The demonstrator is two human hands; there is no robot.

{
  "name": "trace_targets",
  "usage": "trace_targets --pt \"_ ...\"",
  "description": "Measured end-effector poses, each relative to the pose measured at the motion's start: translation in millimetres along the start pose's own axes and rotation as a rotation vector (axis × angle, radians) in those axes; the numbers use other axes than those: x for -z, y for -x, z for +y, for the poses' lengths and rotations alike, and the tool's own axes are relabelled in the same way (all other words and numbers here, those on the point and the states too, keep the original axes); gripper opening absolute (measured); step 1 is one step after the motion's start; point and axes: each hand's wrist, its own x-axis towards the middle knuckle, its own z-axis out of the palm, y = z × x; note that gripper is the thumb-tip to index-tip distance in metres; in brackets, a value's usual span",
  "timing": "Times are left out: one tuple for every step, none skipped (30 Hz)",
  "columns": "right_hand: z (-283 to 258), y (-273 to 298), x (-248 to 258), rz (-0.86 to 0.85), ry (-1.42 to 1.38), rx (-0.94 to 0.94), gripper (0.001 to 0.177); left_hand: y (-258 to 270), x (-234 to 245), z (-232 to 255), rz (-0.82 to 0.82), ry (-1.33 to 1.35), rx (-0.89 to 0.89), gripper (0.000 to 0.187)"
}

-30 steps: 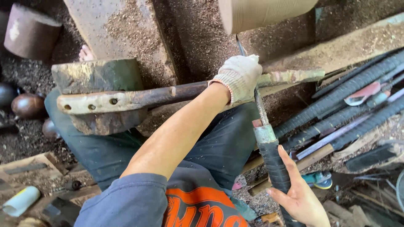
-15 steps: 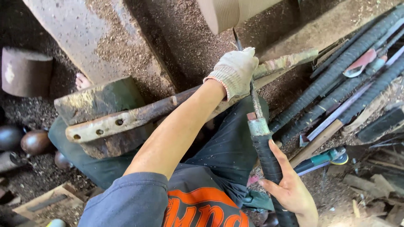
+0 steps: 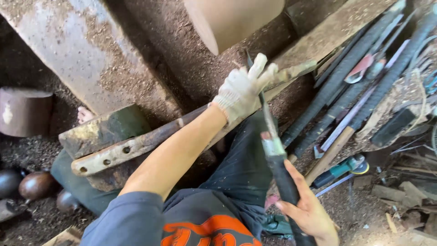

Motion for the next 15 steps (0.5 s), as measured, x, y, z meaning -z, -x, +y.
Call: trace_targets --pt "-2.1 6.1 11.4 0.030 0.050 -0.050 0.108 4.7 -4.6 3.7 0.078 -0.014 -0.037 0.077" --pt "-4.2 7.7 22.3 0.030 0.054 -0.047 0.108 -0.7 -5.7 8.4 0.083 -0.014 -0.037 0.077" --pt "-6.6 9.1 33.7 0.045 0.064 -0.109 0.110 -5.2 -7.2 12.8 0.087 -0.005 -0.058 0.074" --pt "-8.7 10.3 44.8 0.060 0.074 -0.170 0.112 -9.3 -8.9 16.9 0.091 0.004 -0.078 0.072" --pt "-9.0 6.2 55.2 0.048 0.083 -0.170 0.112 -18.8 -8.6 22.2 0.097 0.000 -0.065 0.072" --pt "-9.3 1.9 65.4 0.012 0.097 -0.163 0.111 -28.1 -8.2 27.3 0.014 0.028 -0.010 0.071" --pt "-8.3 -2.3 73.4 -0.024 0.106 -0.158 0.110 -36.3 -7.8 31.5 -0.072 0.055 0.044 0.070" --pt "-17.1 -9.3 74.9 -0.035 0.110 -0.158 0.110 -38.7 -14.2 28.0 -0.070 0.052 0.055 0.070" --pt "-25.6 -15.4 75.5 -0.060 0.151 -0.119 0.108 -43.2 -20.5 25.3 -0.095 0.098 0.123 0.069" --pt "-33.9 -21.8 76.4 -0.084 0.192 -0.079 0.106 -48.1 -27.2 22.4 -0.119 0.143 0.191 0.067" --pt "-36.4 -27.4 89.6 -0.095 0.202 -0.080 0.106 -48.3 -28.6 19.5 -0.112 0.144 0.203 0.067" --pt "-38.6 -34.2 102.6 -0.139 0.265 -0.054 0.106 -48.6 -30.6 15.9 -0.091 0.149 0.252 0.062" --pt "-39.8 -39.4 113.2 -0.184 0.322 -0.036 0.107 -46.1 -33.4 12.0 -0.080 0.157 0.303 0.057" --pt "-47.7 -43.4 115.8 -0.196 0.325 -0.044 0.107 -48.0 -28.2 15.5 -0.083 0.160 0.318 0.057" --pt "-55.3 -49.3 119.4 -0.240 0.354 -0.037 0.107 -46.7 -24.1 18.2 -0.092 0.153 0.366 0.049"
